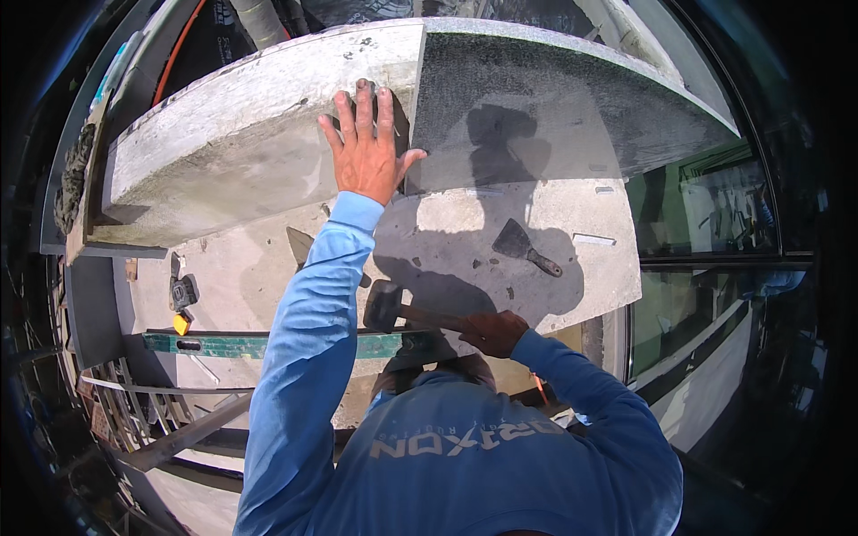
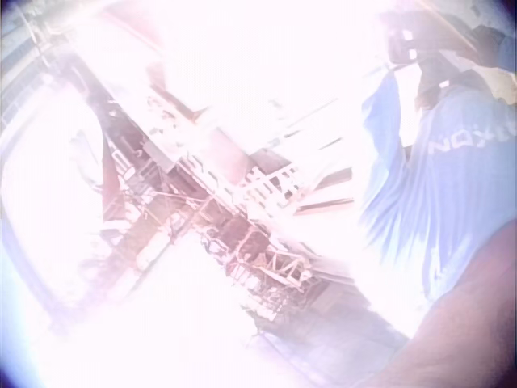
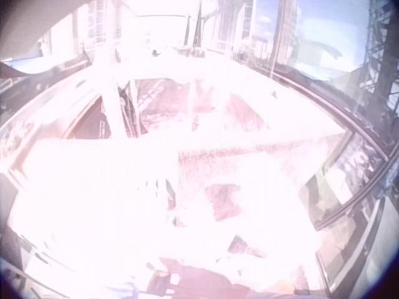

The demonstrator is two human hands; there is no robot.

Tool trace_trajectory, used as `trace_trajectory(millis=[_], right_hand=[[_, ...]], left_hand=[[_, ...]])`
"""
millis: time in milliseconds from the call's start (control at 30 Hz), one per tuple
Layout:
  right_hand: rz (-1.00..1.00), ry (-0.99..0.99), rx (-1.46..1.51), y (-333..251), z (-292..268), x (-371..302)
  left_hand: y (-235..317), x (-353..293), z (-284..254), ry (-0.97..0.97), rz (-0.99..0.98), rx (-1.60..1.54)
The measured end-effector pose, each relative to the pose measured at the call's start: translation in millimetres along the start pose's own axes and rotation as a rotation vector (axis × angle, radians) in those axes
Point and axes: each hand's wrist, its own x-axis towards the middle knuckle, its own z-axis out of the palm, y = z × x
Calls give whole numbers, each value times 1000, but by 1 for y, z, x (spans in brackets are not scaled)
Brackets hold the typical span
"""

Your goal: The person applies mortar to a stone tile using a trowel, places the tile onto a curved surface, and taps it with a hammer to set it. They repeat this process with additional tiles, using a level to check alignment.

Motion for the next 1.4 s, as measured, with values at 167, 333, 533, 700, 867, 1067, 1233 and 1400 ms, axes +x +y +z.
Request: trace_trajectory(millis=[167,333,533,700,867,1067,1233,1400], right_hand=[[176,60,-336,95,-73,-23],[-102,-10,-713,145,-137,-16],[86,142,-847,168,-202,47],[26,156,-679,151,-171,42],[-83,114,-769,155,-212,42],[204,213,-641,151,-215,41],[172,357,-670,142,-211,23],[167,443,-672,143,-212,18]], left_hand=[[7,1,5,51,-43,16],[14,1,-1,50,-132,-55],[16,3,-4,95,-125,-45],[16,3,-5,45,-131,4],[18,3,-7,45,-138,-7],[20,6,-13,18,-144,7],[18,22,-24,96,-95,-36],[23,72,-31,513,80,-412]])
